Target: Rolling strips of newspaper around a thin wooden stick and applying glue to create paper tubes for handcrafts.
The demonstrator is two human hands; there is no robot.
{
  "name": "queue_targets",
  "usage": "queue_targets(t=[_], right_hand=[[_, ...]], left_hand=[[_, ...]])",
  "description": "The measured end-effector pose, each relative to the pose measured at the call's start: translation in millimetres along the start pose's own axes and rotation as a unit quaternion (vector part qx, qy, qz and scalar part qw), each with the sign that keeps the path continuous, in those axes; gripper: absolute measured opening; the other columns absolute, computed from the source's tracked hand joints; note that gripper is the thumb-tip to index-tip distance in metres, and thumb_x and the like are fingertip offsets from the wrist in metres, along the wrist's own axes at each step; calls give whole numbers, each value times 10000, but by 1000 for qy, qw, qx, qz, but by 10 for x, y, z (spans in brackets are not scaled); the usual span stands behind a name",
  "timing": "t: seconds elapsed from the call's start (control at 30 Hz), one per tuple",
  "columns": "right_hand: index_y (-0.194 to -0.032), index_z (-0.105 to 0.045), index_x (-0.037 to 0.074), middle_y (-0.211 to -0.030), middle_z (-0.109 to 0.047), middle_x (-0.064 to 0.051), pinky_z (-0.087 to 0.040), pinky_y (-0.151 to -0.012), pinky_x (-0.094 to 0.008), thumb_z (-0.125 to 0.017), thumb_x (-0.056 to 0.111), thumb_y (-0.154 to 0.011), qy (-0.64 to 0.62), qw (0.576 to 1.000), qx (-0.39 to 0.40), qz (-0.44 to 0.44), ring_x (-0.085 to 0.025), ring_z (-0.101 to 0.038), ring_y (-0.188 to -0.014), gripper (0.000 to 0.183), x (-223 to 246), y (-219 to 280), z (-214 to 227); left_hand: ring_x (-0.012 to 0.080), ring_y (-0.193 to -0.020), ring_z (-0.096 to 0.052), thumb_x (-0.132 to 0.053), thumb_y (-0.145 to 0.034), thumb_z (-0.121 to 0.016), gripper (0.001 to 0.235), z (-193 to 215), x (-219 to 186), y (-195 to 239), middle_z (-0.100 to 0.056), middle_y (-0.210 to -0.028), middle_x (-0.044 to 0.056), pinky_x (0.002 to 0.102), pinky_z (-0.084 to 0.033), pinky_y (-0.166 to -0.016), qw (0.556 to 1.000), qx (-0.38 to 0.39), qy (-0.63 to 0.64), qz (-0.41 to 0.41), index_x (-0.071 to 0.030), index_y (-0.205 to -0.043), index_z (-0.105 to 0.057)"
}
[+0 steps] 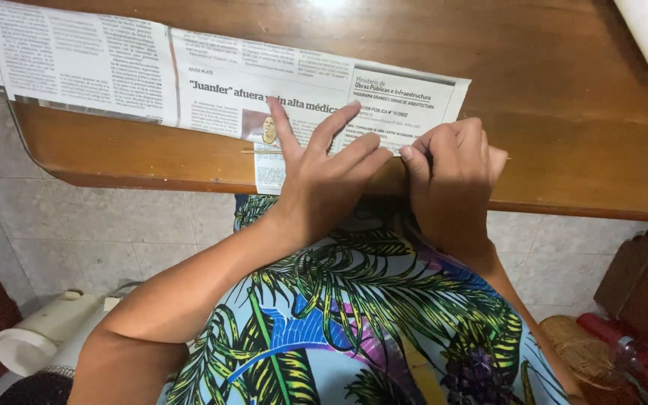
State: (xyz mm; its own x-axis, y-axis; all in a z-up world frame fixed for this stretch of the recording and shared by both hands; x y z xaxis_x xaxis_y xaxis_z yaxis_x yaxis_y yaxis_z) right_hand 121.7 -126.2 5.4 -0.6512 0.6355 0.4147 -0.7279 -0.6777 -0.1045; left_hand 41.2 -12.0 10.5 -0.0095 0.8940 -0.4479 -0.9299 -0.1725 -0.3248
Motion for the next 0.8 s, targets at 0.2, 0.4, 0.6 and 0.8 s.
queue_targets(t=[0.2,0.4,0.6,0.8], right_hand=[[-764,-460,73,-762,-407,-61,-249,-670,-380,-509,246,-968,6,999,-14,31,-236,-400,-666,272,25,-66,35],[-739,-505,39,-745,-472,-112,-299,-660,-404,-497,241,-973,27,994,-91,53,-279,-443,-670,309,4,33,-73],[-984,-599,69,-891,-555,-91,-354,-602,-400,-590,104,-924,-28,978,-111,173,-296,-554,-672,70,41,206,-159],[-1067,-604,57,-1083,-543,-67,-446,-802,-355,-513,248,-966,130,966,-117,189,-220,-570,-981,235,174,258,-152]], left_hand=[[204,-1160,-468,-21,-889,-590,122,-28,-60,22,-549,-929,-49,765,-291,-856,994,5,-99,-47,-112,-957,-633],[298,-1153,-503,-13,-899,-614,210,-114,6,128,-627,-1054,32,691,-303,-933,996,-12,-42,-77,-67,-1097,-570],[247,-1122,-538,-119,-941,-524,92,40,-19,58,-626,-987,-5,649,-360,-912,994,-20,-74,-74,-130,-985,-604],[267,-1189,-501,-166,-966,-496,233,-9,49,146,-550,-1214,47,643,-325,-980,997,16,-31,-70,-87,-1166,-583]])
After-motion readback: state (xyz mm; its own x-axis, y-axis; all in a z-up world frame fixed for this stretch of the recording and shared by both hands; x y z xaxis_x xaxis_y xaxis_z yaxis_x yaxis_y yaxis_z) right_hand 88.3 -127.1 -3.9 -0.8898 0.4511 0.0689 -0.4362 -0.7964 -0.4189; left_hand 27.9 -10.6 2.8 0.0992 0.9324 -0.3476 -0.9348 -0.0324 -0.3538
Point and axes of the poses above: each hand's wrist, its own y-axis away from the middle knuckle, its own z-axis out of the back of the hand, x = y × z, the point moved 4 cm from there along -y, towards the middle knuckle
